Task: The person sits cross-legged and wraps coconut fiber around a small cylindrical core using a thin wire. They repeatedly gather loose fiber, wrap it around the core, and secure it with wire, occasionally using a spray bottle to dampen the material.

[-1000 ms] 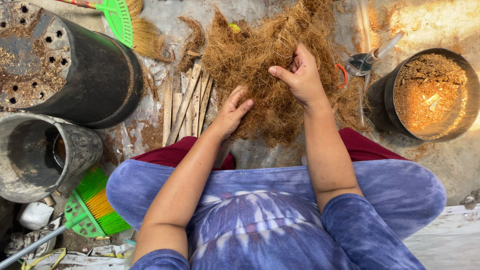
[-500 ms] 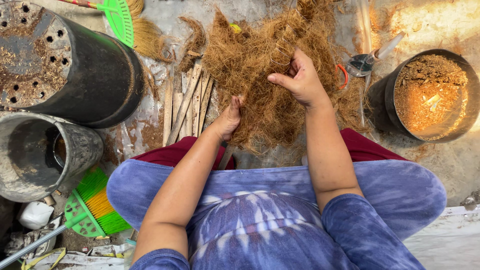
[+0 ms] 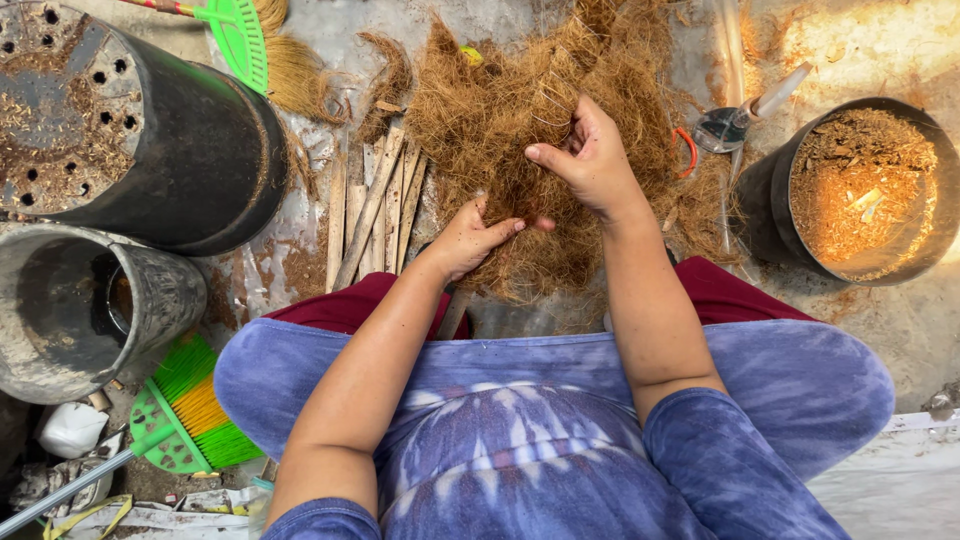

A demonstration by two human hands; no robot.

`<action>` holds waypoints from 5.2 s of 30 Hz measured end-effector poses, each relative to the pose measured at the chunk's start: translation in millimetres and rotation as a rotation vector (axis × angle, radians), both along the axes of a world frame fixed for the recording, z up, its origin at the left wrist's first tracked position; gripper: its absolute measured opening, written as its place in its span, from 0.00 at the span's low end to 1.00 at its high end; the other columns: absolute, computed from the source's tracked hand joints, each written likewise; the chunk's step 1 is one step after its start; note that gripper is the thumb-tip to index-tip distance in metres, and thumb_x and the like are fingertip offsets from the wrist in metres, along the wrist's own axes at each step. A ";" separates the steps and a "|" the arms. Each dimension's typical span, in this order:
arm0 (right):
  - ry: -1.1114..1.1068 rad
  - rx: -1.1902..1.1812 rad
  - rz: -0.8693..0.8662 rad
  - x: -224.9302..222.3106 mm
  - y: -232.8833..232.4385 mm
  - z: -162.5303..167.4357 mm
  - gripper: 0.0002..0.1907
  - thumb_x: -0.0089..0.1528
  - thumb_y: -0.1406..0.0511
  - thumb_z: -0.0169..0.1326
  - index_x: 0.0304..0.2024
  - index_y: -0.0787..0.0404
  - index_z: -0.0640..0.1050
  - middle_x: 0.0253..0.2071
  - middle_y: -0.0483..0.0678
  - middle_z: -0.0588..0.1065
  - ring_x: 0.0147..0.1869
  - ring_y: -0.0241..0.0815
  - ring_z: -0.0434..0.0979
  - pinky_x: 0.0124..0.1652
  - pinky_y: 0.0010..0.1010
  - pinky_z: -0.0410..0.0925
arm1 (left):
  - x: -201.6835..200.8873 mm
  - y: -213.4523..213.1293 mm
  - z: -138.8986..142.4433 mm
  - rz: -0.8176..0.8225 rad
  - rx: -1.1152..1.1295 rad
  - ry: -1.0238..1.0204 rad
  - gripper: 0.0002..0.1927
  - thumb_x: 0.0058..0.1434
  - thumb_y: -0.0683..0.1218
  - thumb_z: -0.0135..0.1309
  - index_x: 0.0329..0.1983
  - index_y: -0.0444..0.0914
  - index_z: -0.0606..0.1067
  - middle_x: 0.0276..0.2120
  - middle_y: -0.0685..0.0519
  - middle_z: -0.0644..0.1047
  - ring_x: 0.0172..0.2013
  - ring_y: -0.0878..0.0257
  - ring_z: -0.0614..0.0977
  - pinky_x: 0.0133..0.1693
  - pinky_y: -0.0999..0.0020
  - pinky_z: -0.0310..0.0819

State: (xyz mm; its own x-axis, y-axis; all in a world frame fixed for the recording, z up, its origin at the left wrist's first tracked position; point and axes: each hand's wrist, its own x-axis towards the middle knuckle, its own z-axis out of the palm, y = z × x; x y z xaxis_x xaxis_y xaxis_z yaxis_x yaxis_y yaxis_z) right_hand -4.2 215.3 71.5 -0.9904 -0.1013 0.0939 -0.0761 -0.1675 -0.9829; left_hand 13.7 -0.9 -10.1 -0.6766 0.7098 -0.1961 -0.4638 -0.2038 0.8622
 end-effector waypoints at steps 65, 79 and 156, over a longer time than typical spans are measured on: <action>0.121 0.041 -0.063 3.2 -25.7 -3.4 0.27 0.66 0.69 0.63 0.64 0.67 0.68 0.59 0.48 0.73 0.63 0.38 0.73 0.65 0.32 0.68 | 2.3 1.1 20.8 0.132 0.024 0.024 0.22 0.67 0.61 0.51 0.51 0.40 0.71 0.33 0.56 0.77 0.27 0.68 0.72 0.28 0.74 0.66; 0.074 0.069 -0.135 -2.6 -17.2 -24.3 0.29 0.63 0.59 0.67 0.61 0.65 0.71 0.56 0.47 0.74 0.62 0.38 0.73 0.65 0.32 0.67 | 1.3 6.1 15.4 0.149 -0.087 -0.099 0.18 0.72 0.57 0.49 0.47 0.37 0.71 0.35 0.53 0.79 0.24 0.67 0.74 0.25 0.70 0.72; 0.174 0.506 -0.227 13.8 -23.5 21.2 0.15 0.57 0.67 0.72 0.35 0.64 0.75 0.37 0.38 0.71 0.26 0.22 0.58 0.26 0.16 0.54 | -8.3 0.4 -3.2 0.370 0.003 0.082 0.12 0.75 0.51 0.49 0.45 0.37 0.71 0.27 0.57 0.72 0.25 0.69 0.72 0.27 0.73 0.67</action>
State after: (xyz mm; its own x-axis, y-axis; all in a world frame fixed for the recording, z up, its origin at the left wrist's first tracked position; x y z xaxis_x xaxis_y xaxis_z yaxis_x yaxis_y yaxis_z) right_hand 9.6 191.7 92.8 -0.9669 0.0373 0.2525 -0.2228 0.3589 -0.9064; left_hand 5.3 -0.4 -13.2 -0.9008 0.4146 -0.1294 -0.2880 -0.3471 0.8925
